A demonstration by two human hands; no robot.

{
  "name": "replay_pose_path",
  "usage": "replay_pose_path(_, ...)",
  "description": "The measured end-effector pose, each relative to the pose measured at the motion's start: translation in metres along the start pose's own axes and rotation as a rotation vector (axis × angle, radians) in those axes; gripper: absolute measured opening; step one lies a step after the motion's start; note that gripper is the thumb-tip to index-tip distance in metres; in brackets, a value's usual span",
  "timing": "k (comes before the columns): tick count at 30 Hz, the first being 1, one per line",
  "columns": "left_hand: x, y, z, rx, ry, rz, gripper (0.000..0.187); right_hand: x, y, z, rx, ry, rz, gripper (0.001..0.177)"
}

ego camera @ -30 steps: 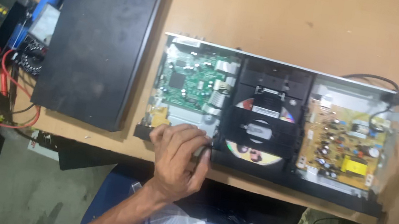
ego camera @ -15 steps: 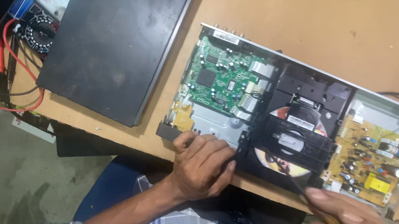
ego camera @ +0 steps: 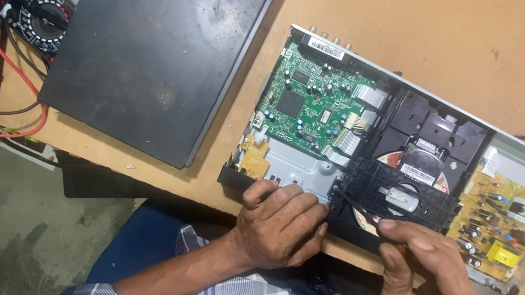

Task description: The person uses a screwdriver to remove screws from the casing of an open electronic device, likely a DVD player. They then use pliers to disconnect wires and remove a circuit board from the device's chassis.

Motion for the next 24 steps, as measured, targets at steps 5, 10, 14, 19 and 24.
replay_pose_path(5,0.001,0.001,0.001,0.002,0.006,-0.016,0.017,0.002,-0.009,0.004,0.09,0.027,-0.041,0.028)
replay_pose_path(10,0.001,0.0,-0.001,-0.006,0.009,0.0,0.02,0.004,-0.01,0.006,0.114,0.061,-0.086,0.022)
replay_pose_path(14,0.003,0.003,0.001,-0.004,0.01,-0.005,0.018,0.006,-0.006,0.004,0.032,0.013,-0.099,0.02)
replay_pose_path(19,0.002,0.003,0.001,0.008,0.005,0.008,0.019,0.004,-0.005,-0.001,0.029,0.014,-0.077,0.022)
replay_pose_path(24,0.002,0.003,0.0,0.002,0.001,0.001,0.019,0.007,-0.008,0.003,0.08,0.048,-0.098,0.022)
Point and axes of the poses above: each hand's wrist, its own z-axis towards the middle knuckle, its own y-axis out of the back of the hand, x = y × z, the point moved 10 cm from there along z, towards the middle knuckle, and after that the axes turned 1 degree about x, right-handed, at the moved point
